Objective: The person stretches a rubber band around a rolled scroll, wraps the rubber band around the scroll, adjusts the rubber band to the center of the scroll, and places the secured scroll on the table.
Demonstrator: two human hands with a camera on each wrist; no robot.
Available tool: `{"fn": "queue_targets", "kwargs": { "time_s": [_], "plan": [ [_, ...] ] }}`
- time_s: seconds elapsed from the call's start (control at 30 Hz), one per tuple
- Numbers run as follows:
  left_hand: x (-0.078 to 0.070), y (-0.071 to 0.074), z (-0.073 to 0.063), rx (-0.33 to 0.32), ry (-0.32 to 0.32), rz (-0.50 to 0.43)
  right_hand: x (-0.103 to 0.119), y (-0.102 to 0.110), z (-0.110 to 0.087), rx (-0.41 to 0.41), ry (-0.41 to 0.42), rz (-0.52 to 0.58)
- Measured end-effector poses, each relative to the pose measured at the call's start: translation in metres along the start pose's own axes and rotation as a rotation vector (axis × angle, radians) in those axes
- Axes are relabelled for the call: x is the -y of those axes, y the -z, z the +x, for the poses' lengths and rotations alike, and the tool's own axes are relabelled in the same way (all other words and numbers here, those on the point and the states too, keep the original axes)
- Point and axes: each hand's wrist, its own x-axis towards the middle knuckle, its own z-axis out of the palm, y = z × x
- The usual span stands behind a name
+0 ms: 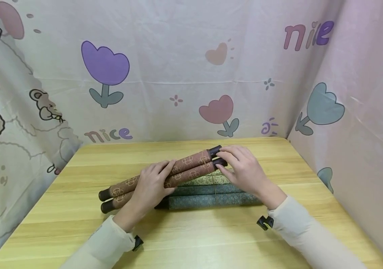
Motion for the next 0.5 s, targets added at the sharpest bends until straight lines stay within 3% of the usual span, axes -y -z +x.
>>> {"fn": "queue_targets", "kwargs": {
  "time_s": [0.23,0.5],
  "plan": [
    [0.0,0.003,-0.002,0.08,-0.023,0.023,-0.008,-0.001,-0.005,0.074,0.144,-0.062],
    [-0.002,0.005,-0.001,0.174,-0.05,-0.026,-0.011,-0.008,-0.013,0.149,0.262,-0.099]
  ]
}}
